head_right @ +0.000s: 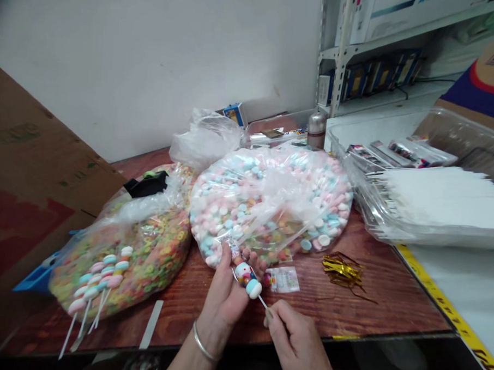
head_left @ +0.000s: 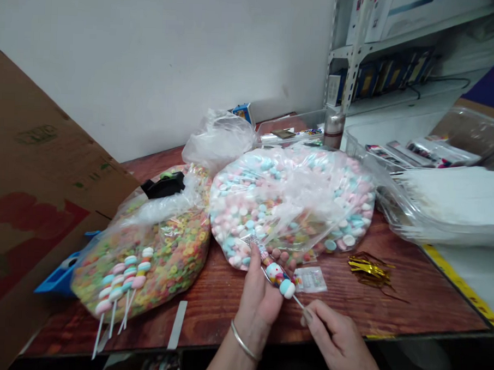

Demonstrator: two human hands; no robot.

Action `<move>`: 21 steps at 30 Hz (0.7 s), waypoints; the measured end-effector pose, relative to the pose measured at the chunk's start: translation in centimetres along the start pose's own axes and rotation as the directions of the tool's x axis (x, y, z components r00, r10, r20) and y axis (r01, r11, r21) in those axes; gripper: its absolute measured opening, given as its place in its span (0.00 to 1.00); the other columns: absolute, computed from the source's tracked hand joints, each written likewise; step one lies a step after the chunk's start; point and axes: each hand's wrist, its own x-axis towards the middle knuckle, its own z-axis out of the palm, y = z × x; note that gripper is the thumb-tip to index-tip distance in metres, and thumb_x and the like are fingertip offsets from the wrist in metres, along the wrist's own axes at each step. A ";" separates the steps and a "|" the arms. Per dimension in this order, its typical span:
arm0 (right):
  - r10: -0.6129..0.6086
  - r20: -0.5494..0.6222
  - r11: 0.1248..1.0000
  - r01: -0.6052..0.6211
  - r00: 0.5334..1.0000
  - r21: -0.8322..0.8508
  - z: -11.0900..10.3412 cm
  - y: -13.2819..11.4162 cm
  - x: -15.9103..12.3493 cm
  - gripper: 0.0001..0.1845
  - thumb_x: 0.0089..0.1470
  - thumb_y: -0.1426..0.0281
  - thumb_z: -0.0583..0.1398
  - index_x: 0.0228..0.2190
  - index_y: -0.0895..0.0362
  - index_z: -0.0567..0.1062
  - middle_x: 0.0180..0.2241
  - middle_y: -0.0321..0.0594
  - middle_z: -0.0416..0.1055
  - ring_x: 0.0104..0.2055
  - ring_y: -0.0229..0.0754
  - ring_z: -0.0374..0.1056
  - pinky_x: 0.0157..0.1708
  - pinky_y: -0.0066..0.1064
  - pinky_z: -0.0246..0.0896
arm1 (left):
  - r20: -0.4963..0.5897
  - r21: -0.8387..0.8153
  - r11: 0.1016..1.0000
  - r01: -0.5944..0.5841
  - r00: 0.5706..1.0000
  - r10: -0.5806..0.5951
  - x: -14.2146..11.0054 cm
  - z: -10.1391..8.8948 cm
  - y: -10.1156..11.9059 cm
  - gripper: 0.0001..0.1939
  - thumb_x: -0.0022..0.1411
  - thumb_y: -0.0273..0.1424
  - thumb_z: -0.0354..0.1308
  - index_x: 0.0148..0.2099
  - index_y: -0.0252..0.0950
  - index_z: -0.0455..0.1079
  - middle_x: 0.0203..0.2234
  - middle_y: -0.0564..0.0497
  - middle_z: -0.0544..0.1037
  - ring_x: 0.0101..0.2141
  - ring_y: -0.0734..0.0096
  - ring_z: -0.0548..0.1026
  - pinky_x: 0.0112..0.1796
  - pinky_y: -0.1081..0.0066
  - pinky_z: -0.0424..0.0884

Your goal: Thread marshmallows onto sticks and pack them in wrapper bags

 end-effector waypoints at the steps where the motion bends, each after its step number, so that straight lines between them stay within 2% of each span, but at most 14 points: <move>1: 0.002 0.000 1.000 -0.002 1.000 -0.008 0.0 -0.1 0.0 0.19 0.65 0.61 0.46 0.26 0.54 0.64 0.23 0.32 0.62 0.26 0.37 0.60 0.28 0.26 0.53 | -0.004 -0.001 1.000 -0.012 1.000 0.012 0.1 0.0 0.1 0.16 0.61 0.42 0.57 0.33 0.33 0.68 0.24 0.51 0.75 0.28 0.69 0.77 0.35 0.65 0.78; 6: 0.002 -0.003 1.000 -0.002 1.000 -0.009 -0.2 -0.7 0.2 0.19 0.65 0.61 0.46 0.26 0.55 0.65 0.23 0.32 0.64 0.26 0.37 0.61 0.28 0.25 0.54 | -0.015 0.000 0.999 -0.034 0.999 0.034 0.2 0.3 0.3 0.15 0.63 0.41 0.55 0.33 0.33 0.68 0.23 0.52 0.74 0.26 0.71 0.76 0.35 0.65 0.78; 11: -0.035 -0.043 0.999 0.033 0.998 -0.034 0.0 -0.6 0.3 0.18 0.66 0.62 0.47 0.26 0.54 0.65 0.23 0.32 0.65 0.26 0.36 0.63 0.27 0.24 0.55 | 0.002 0.052 0.997 -0.063 0.998 0.062 -0.1 0.1 -0.8 0.14 0.62 0.41 0.58 0.33 0.33 0.68 0.23 0.53 0.72 0.24 0.74 0.73 0.33 0.67 0.77; 15: -0.188 -0.134 0.956 0.151 0.973 -0.250 0.7 0.3 0.3 0.16 0.66 0.67 0.48 0.26 0.54 0.65 0.21 0.31 0.65 0.22 0.35 0.63 0.25 0.25 0.52 | 0.048 0.102 0.991 -0.086 0.996 0.081 -0.4 -0.2 -1.9 0.12 0.59 0.38 0.61 0.33 0.34 0.67 0.23 0.53 0.71 0.23 0.74 0.72 0.31 0.70 0.77; 18: -0.379 -0.188 0.839 0.251 0.906 -0.483 0.9 0.9 0.2 0.14 0.65 0.70 0.50 0.27 0.54 0.67 0.20 0.32 0.66 0.21 0.36 0.62 0.25 0.28 0.49 | 0.030 0.111 0.989 -0.100 0.995 0.098 -0.5 -0.2 -2.1 0.10 0.60 0.35 0.60 0.33 0.33 0.67 0.24 0.52 0.71 0.23 0.74 0.71 0.31 0.70 0.76; 21: -0.473 -0.188 0.773 0.304 0.861 -0.557 0.9 1.1 0.1 0.12 0.64 0.72 0.52 0.29 0.55 0.69 0.21 0.32 0.66 0.22 0.38 0.62 0.26 0.30 0.49 | 0.011 0.105 0.989 -0.103 0.995 0.103 -0.4 -0.1 -1.9 0.09 0.62 0.34 0.58 0.33 0.34 0.67 0.25 0.52 0.71 0.24 0.73 0.72 0.30 0.70 0.76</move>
